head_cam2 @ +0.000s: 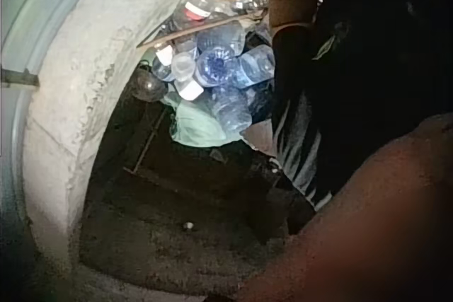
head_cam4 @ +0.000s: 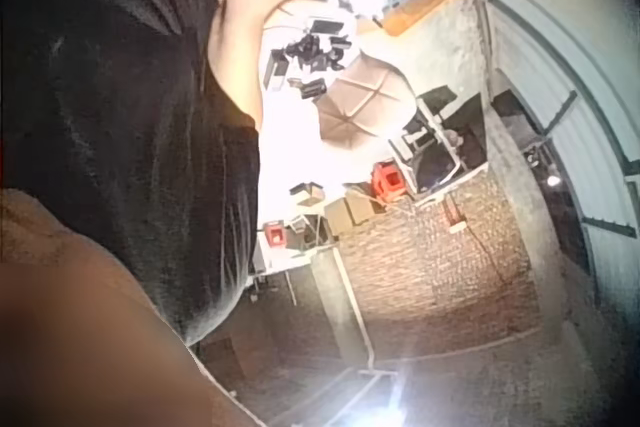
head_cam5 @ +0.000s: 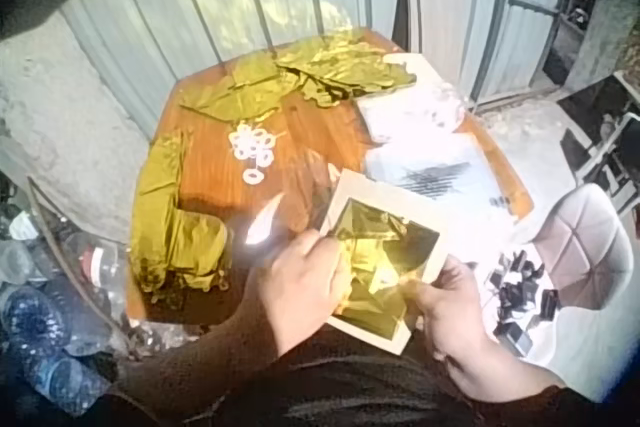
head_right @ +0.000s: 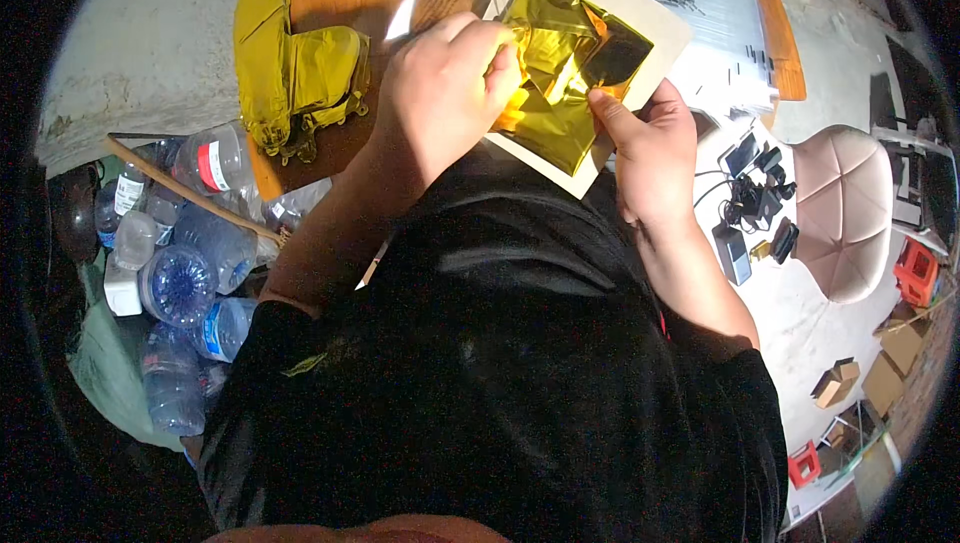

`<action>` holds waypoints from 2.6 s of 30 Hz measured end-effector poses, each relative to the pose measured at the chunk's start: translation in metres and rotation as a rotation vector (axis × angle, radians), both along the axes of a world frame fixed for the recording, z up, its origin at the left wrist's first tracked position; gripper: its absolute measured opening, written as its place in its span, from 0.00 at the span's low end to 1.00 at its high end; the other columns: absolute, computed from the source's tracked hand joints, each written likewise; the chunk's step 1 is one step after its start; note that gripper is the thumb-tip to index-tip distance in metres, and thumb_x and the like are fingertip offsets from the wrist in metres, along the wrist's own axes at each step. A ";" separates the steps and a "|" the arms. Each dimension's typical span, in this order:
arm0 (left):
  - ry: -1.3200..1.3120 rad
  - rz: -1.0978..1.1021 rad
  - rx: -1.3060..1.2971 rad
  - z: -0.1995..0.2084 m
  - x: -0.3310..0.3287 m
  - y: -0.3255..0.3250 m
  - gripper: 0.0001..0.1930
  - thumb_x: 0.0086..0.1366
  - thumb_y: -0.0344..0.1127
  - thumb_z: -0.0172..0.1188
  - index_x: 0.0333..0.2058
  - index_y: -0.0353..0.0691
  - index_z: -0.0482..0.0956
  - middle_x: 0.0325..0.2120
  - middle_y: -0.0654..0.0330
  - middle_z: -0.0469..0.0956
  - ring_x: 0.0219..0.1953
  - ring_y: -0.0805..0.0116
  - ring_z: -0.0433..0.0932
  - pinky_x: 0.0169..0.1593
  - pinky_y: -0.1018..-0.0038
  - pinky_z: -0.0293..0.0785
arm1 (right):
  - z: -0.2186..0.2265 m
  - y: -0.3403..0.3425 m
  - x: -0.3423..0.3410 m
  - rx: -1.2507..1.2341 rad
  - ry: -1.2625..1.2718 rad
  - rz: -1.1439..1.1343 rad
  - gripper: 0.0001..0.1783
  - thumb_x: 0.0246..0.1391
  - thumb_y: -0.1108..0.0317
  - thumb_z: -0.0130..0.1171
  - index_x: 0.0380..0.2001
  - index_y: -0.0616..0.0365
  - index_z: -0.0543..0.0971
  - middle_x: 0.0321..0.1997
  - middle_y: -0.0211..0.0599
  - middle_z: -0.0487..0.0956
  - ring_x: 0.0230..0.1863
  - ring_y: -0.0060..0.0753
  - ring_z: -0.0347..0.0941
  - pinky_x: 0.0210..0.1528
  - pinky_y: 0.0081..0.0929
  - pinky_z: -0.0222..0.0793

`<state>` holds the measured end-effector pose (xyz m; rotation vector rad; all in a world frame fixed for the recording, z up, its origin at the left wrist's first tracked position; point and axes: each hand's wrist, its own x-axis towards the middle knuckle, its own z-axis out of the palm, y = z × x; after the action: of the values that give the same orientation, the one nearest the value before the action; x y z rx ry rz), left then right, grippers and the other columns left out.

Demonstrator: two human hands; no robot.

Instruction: Folding and preparing gold-colored packaging foils at a workstation.

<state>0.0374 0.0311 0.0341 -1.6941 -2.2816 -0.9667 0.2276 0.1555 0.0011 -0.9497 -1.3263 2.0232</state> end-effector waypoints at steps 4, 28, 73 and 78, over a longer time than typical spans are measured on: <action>-0.057 0.004 0.071 0.003 -0.003 -0.007 0.06 0.62 0.28 0.71 0.38 0.37 0.85 0.30 0.52 0.83 0.33 0.50 0.85 0.38 0.61 0.83 | 0.002 -0.008 -0.002 -0.022 0.064 -0.048 0.14 0.67 0.83 0.65 0.53 0.65 0.82 0.52 0.38 0.87 0.49 0.26 0.83 0.57 0.26 0.79; -1.892 -0.261 0.695 0.013 0.020 -0.063 0.27 0.78 0.39 0.59 0.70 0.34 0.68 0.66 0.54 0.76 0.69 0.57 0.74 0.75 0.55 0.64 | 0.010 -0.021 -0.022 -0.046 0.372 0.015 0.17 0.68 0.82 0.64 0.57 0.62 0.81 0.52 0.38 0.88 0.52 0.28 0.84 0.61 0.29 0.78; -1.776 -0.176 0.467 0.009 0.009 -0.075 0.37 0.64 0.26 0.68 0.72 0.37 0.67 0.67 0.54 0.75 0.70 0.59 0.74 0.74 0.58 0.68 | 0.025 -0.011 -0.032 -0.149 0.287 0.434 0.23 0.62 0.76 0.73 0.60 0.60 0.81 0.49 0.34 0.89 0.45 0.25 0.87 0.43 0.20 0.87; -1.913 -0.243 0.545 0.004 0.015 -0.073 0.32 0.67 0.27 0.65 0.70 0.34 0.70 0.66 0.54 0.76 0.69 0.59 0.75 0.74 0.57 0.67 | 0.029 -0.026 -0.039 -0.151 0.209 0.237 0.21 0.61 0.81 0.72 0.56 0.59 0.82 0.46 0.30 0.88 0.43 0.22 0.85 0.41 0.21 0.85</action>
<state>0.0529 -0.0417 0.0384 -0.5005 -1.5674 -3.7924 0.1886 0.1299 0.0297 -0.6454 -1.2349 2.3581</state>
